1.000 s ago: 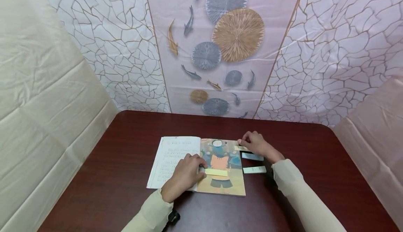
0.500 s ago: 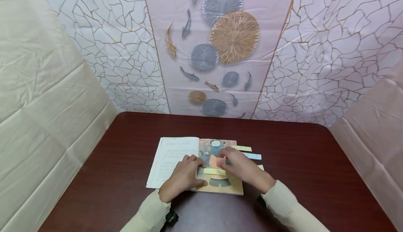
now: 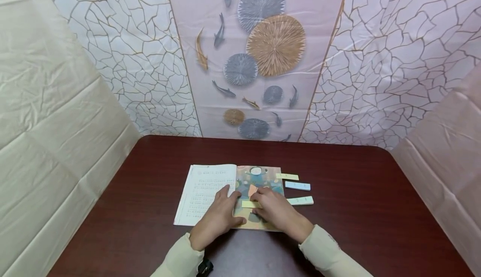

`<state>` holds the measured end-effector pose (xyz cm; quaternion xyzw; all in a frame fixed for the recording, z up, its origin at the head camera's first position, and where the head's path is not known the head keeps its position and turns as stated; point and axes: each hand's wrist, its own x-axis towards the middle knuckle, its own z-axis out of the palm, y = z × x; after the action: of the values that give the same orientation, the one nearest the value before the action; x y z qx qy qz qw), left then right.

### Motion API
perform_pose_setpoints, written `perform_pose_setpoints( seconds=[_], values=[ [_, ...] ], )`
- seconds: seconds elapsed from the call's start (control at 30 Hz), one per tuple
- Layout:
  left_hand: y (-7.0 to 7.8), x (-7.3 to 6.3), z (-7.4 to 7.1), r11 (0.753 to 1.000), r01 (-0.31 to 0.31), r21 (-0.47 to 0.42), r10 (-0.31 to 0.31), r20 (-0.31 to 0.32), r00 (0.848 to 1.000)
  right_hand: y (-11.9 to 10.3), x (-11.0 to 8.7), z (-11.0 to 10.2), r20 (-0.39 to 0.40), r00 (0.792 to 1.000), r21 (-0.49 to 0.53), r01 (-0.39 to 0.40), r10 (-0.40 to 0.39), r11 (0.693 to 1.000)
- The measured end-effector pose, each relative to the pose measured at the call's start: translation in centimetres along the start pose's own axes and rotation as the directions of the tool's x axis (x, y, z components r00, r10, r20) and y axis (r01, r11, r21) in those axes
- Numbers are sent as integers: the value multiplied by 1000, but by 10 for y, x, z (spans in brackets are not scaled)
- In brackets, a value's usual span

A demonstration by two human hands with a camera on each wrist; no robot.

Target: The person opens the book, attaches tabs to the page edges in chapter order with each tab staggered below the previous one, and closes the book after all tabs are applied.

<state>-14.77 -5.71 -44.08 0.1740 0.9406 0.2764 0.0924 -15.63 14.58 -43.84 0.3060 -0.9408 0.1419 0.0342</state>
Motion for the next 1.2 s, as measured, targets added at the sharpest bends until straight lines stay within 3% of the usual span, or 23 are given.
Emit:
perform_pose_setpoints(
  seconds=[0.23, 0.47, 0.77, 0.93, 1.2],
  values=[
    [-1, -2, -1, 998, -10, -58, 11, 15, 1000, 1, 0, -2, 34, 999, 11, -9, 9, 1000],
    [-4, -5, -3, 994, -29, -104, 30, 12, 999, 20, 2, -19, 79, 988, 88, -142, 136, 986],
    [-5, -3, -3, 997, -35, -73, 37, 28, 999, 81, 10, -47, 84, 969, 205, -244, 231, 948],
    [-5, -4, -2, 998, -28, -57, 29, 22, 999, 119, 12, -48, 111, 959, 259, -282, 262, 924],
    [-7, -5, -2, 995, -9, -104, 13, 32, 999, 160, 7, -37, 55, 943, 221, -333, 329, 917]
  ],
)
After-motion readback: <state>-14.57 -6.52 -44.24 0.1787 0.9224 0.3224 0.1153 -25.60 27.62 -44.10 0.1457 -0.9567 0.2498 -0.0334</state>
